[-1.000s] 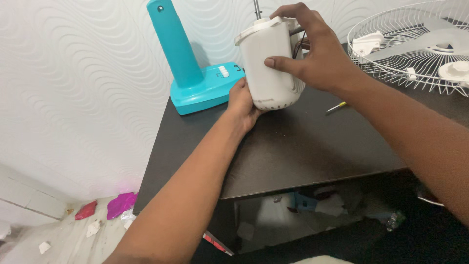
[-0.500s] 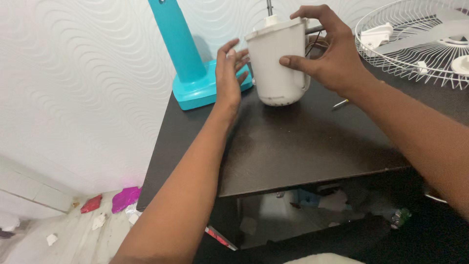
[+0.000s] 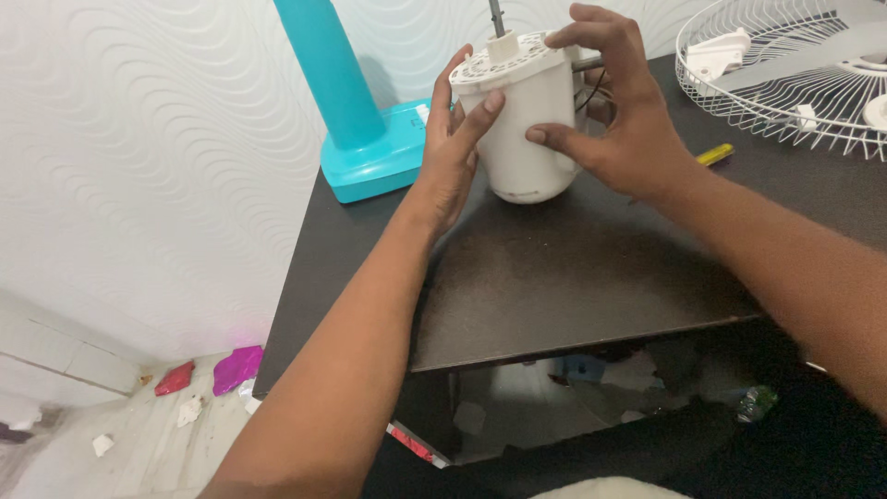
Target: The person assembles an electric fan by attaching the motor housing to the fan stand, inserting and tightening screws, and securing the fan cage. The person uses a screwdriver to fasten the components together on a dark tabletop.
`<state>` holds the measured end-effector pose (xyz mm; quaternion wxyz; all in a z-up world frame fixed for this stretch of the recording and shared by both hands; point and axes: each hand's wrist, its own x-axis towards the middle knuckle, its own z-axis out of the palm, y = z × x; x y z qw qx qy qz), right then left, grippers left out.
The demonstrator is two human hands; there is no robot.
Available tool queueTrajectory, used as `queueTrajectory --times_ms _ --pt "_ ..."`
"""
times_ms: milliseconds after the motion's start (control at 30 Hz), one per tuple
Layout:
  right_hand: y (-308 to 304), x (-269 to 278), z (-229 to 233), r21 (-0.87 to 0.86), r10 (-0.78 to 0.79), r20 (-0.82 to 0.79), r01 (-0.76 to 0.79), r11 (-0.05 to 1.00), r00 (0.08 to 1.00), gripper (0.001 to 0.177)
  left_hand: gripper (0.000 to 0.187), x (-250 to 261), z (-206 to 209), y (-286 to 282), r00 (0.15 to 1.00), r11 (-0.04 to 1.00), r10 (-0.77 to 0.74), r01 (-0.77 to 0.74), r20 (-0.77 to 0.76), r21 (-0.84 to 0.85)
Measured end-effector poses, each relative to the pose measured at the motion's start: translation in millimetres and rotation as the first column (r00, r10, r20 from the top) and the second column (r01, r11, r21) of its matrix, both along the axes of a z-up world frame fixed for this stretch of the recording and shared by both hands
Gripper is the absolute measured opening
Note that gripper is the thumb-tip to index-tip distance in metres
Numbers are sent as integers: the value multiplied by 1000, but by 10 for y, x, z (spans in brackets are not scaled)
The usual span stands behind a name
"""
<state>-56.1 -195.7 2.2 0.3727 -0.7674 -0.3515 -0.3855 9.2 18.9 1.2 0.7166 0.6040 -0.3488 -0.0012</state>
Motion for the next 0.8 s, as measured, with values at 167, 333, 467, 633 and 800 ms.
queueTrajectory --times_ms 167,333,467,633,800 --pt "92 -52 -112 -45 -246 260 266 963 934 88 98 7 -73 -162 986 986 137 -127 95 -106" --pt "54 -63 -178 66 -176 132 168 984 976 107 91 17 -107 -223 959 967 237 -219 154 -127" --pt "-4 -26 -193 10 -142 80 142 990 987 104 80 11 -85 -155 962 964 258 -250 88 -94" --pt "93 34 -219 -47 -202 31 203 978 979 114 71 8 -43 -126 980 970 187 -174 69 -167" --pt "157 39 -211 -24 -40 -36 40 999 999 118 70 10 -30 -111 968 966 239 -230 76 -116"
